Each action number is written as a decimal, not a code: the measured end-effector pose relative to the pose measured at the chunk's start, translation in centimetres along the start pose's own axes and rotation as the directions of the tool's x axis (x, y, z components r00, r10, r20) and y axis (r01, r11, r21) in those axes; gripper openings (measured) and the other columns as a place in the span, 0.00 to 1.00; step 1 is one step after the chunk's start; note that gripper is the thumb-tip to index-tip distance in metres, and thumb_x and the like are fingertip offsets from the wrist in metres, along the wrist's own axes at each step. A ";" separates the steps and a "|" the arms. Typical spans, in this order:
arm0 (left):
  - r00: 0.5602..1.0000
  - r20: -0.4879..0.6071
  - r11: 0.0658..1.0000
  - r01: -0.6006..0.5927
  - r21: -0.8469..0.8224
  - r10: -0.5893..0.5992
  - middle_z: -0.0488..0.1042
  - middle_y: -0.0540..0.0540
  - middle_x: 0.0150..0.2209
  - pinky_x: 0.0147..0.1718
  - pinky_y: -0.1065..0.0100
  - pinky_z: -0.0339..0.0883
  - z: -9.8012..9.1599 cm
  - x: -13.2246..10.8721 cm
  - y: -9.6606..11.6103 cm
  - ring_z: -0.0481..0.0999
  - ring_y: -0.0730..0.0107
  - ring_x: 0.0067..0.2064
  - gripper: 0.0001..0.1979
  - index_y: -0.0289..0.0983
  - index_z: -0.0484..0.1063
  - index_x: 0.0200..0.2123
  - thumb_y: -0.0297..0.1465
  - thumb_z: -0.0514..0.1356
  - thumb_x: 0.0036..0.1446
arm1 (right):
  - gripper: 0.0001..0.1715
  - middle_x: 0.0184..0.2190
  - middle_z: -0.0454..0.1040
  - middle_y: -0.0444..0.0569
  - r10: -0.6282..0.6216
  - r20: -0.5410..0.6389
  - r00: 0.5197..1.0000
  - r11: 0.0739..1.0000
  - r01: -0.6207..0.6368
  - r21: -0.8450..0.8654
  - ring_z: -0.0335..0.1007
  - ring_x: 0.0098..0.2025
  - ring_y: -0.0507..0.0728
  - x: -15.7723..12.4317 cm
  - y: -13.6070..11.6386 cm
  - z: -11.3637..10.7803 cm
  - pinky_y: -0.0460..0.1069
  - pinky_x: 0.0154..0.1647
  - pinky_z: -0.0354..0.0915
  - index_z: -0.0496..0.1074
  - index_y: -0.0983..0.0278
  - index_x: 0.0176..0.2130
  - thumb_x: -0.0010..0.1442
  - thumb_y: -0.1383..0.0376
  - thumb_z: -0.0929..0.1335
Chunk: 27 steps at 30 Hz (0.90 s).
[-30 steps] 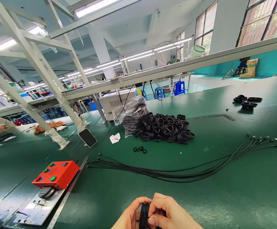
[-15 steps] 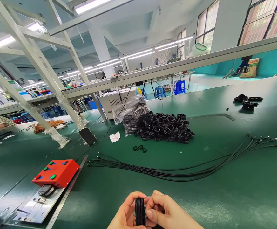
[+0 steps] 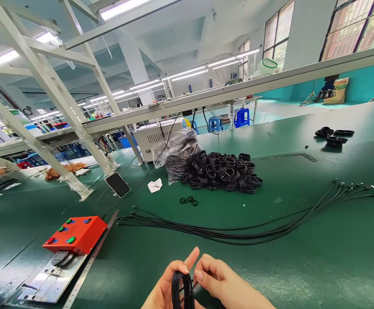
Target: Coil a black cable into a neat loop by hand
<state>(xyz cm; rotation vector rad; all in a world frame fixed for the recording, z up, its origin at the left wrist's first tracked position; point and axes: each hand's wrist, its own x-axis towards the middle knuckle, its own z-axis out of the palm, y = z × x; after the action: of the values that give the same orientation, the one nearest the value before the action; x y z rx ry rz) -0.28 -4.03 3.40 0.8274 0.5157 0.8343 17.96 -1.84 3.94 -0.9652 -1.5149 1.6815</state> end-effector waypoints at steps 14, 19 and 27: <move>0.983 -0.182 0.985 0.040 0.170 -0.008 0.79 0.46 0.48 0.38 0.69 0.72 -0.4 0.5 -0.7 0.81 0.65 0.42 0.32 0.46 0.78 0.44 0.26 0.78 0.32 | 0.32 0.25 0.64 0.42 -0.028 -0.124 0.992 0.986 0.048 0.158 0.58 0.29 0.53 -0.6 0.9 1.1 0.48 0.33 0.55 0.65 0.63 0.19 0.44 0.42 0.76; 0.985 -0.171 0.986 0.063 0.154 -0.036 0.78 0.46 0.47 0.33 0.71 0.71 -0.4 0.4 -0.6 0.80 0.71 0.36 0.29 0.47 0.76 0.43 0.28 0.78 0.34 | 0.33 0.22 0.63 0.41 0.035 0.058 0.998 0.958 -0.050 0.282 0.57 0.27 0.52 -0.1 0.5 0.8 0.48 0.32 0.55 0.63 0.63 0.18 0.40 0.42 0.77; 0.987 -0.163 0.985 0.035 0.168 -0.007 0.77 0.46 0.44 0.33 0.70 0.71 -1.6 0.2 -0.9 0.81 0.71 0.34 0.29 0.46 0.73 0.47 0.33 0.76 0.40 | 0.23 0.23 0.63 0.40 0.093 -0.108 0.990 0.993 -0.084 0.084 0.57 0.29 0.53 0.2 0.0 0.8 0.47 0.32 0.53 0.64 0.62 0.22 0.48 0.50 0.75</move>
<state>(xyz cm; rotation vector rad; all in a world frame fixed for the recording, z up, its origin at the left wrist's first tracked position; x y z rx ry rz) -0.88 -3.58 1.78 0.9141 0.7462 0.8501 17.16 -2.13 3.95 -1.0796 -1.3399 1.7061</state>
